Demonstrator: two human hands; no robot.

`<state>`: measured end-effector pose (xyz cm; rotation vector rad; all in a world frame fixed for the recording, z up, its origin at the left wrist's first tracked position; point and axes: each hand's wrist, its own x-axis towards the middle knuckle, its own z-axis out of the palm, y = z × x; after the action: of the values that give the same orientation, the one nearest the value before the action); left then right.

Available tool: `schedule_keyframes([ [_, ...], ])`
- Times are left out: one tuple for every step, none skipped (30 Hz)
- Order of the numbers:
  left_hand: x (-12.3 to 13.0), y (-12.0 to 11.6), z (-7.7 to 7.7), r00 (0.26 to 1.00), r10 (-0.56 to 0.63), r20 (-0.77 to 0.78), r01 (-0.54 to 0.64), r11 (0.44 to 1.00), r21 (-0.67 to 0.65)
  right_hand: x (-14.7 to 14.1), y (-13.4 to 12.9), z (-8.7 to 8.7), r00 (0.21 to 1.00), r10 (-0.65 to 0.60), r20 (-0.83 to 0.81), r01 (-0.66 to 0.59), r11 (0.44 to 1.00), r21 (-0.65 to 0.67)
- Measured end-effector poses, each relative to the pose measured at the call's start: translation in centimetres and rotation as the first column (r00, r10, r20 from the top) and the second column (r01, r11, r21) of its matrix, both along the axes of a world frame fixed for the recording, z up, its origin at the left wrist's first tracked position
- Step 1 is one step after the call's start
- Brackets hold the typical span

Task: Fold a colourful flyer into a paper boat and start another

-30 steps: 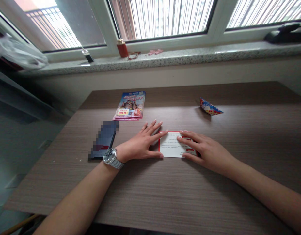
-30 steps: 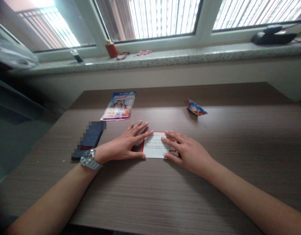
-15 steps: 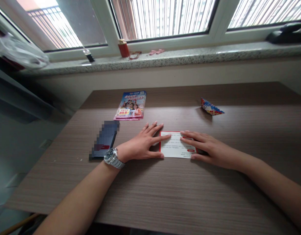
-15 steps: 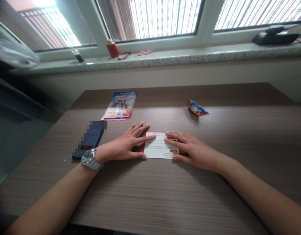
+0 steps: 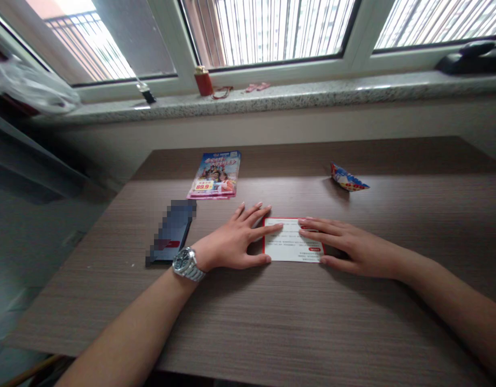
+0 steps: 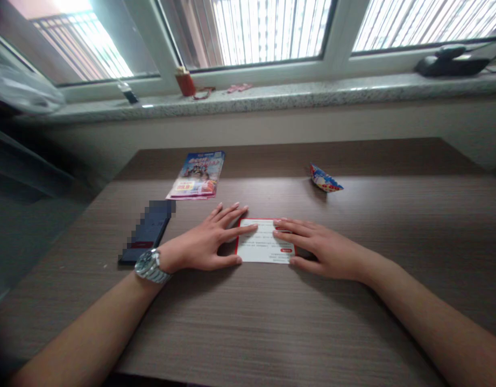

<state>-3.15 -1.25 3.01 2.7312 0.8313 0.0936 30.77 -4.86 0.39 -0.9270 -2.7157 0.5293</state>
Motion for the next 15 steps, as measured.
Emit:
schedule_keyframes([
  [0.1, 0.0, 0.2, 1.0, -0.015, 0.011, 0.015, 1.0, 0.015, 0.0, 0.0, 0.0, 1.0, 0.001, -0.004, -0.001, 1.0, -0.002],
  [0.3, -0.1, 0.4, 0.999, -0.033, 0.021, 0.032, 0.999, 0.032, 0.0, 0.0, 0.0, 1.0, 0.002, -0.01, -0.002, 1.0, -0.003],
  [0.5, -0.2, 0.6, 0.998, -0.052, 0.03, 0.051, 0.998, 0.046, -0.1, 0.1, 0.1, 1.0, 0.002, -0.016, -0.002, 1.0, -0.003],
  [0.8, -0.4, 0.9, 0.996, -0.081, 0.04, 0.078, 0.995, 0.054, -0.1, 0.0, 0.1, 1.0, 0.001, -0.022, -0.001, 1.0, -0.001],
  [1.1, -0.6, 1.1, 0.992, -0.114, 0.061, 0.11, 0.992, 0.06, -0.1, 0.0, 0.2, 1.0, 0.001, -0.026, -0.001, 1.0, 0.003],
  [1.4, -0.9, 1.4, 0.987, -0.143, 0.079, 0.138, 0.989, 0.058, -0.2, 0.0, 0.3, 1.0, 0.0, -0.028, 0.0, 1.0, 0.008],
  [1.7, -1.1, 1.5, 0.979, -0.182, 0.096, 0.177, 0.983, 0.051, -0.2, 0.0, 0.4, 1.0, -0.001, -0.029, 0.001, 1.0, 0.014],
  [2.0, -1.4, 1.6, 0.97, -0.22, 0.105, 0.217, 0.975, 0.039, -0.3, 0.0, 0.5, 1.0, -0.001, -0.027, 0.001, 1.0, 0.019],
  [2.3, -1.7, 1.7, 0.963, -0.244, 0.114, 0.242, 0.97, 0.03, -0.3, 0.0, 0.6, 1.0, -0.001, -0.023, 0.002, 1.0, 0.022],
  [2.5, -1.9, 1.7, 0.959, -0.261, 0.115, 0.26, 0.965, 0.019, -0.3, 0.0, 0.7, 1.0, -0.004, -0.021, 0.005, 1.0, 0.023],
  [2.6, -2.1, 1.6, 0.956, -0.267, 0.119, 0.267, 0.964, 0.011, -0.4, 0.0, 0.7, 1.0, -0.01, -0.025, 0.011, 1.0, 0.025],
  [2.8, -2.2, 1.4, 0.957, -0.268, 0.111, 0.269, 0.963, 0.005, -0.4, 0.0, 0.6, 0.999, -0.02, -0.034, 0.02, 0.999, 0.027],
  [2.8, -2.3, 1.2, 0.959, -0.263, 0.102, 0.265, 0.964, 0.001, -0.4, 0.0, 0.6, 0.998, -0.03, -0.046, 0.031, 0.999, 0.032],
  [2.9, -2.4, 1.0, 0.964, -0.25, 0.087, 0.251, 0.968, -0.001, -0.4, 0.1, 0.5, 0.997, -0.04, -0.063, 0.042, 0.998, 0.039],
  [3.0, -2.4, 0.8, 0.969, -0.235, 0.076, 0.236, 0.972, 0.008, -0.5, 0.1, 0.4, 0.995, -0.049, -0.082, 0.053, 0.997, 0.052],
])
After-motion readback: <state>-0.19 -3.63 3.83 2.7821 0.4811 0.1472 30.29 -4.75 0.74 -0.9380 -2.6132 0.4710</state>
